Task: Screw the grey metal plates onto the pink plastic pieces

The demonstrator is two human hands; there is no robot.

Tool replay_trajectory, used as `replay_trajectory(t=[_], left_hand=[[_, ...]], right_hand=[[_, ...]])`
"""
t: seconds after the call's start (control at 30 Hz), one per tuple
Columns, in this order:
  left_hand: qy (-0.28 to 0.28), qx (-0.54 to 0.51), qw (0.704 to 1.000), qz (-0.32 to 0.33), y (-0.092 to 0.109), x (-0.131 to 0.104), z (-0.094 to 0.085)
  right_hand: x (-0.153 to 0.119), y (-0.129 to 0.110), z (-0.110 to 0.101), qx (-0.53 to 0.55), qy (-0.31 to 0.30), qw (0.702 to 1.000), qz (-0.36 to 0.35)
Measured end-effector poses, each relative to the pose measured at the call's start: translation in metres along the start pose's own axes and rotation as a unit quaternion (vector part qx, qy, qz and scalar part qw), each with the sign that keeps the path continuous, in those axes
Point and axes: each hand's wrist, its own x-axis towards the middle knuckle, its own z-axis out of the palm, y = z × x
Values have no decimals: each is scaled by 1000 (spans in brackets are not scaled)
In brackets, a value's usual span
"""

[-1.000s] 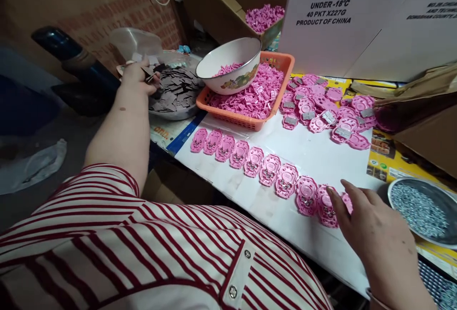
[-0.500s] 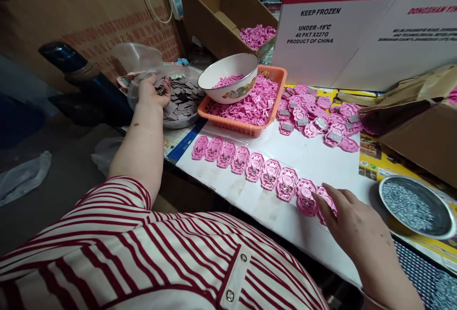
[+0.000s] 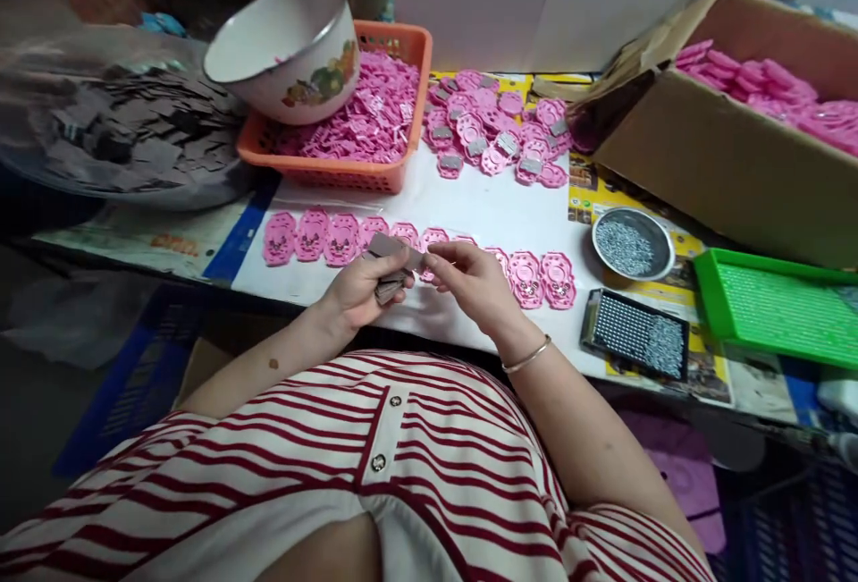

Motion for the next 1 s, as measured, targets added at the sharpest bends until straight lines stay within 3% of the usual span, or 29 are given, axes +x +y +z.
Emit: replay_trajectory(t=[0.13,0.37,0.53,0.67,0.73,0.87,1.0], left_hand=[[-56,-4,997,51,-18,6,12],[-7,53,997,60,-32,7,26],[-1,72,995,69,-38,6,33],[-6,42,999,5,-44,4,37],[-30,39,999,-16,-48,2,41],[-24,52,998,-26,-59,-5,48],[-14,70,997,-32,-66,-7,51]], right_hand=[[-6,11,-9,41,11,999,-4],[-19,27,-30,70,55,996,-1],[-26,30,-38,68,65,995,-24],[-34,33,-43,76,-26,993,-92],[-38,37,-44,-4,-14,987,-163],[-43,48,-47,-258,71,916,-301],[-50,53,-55,-386,49,850,-354]])
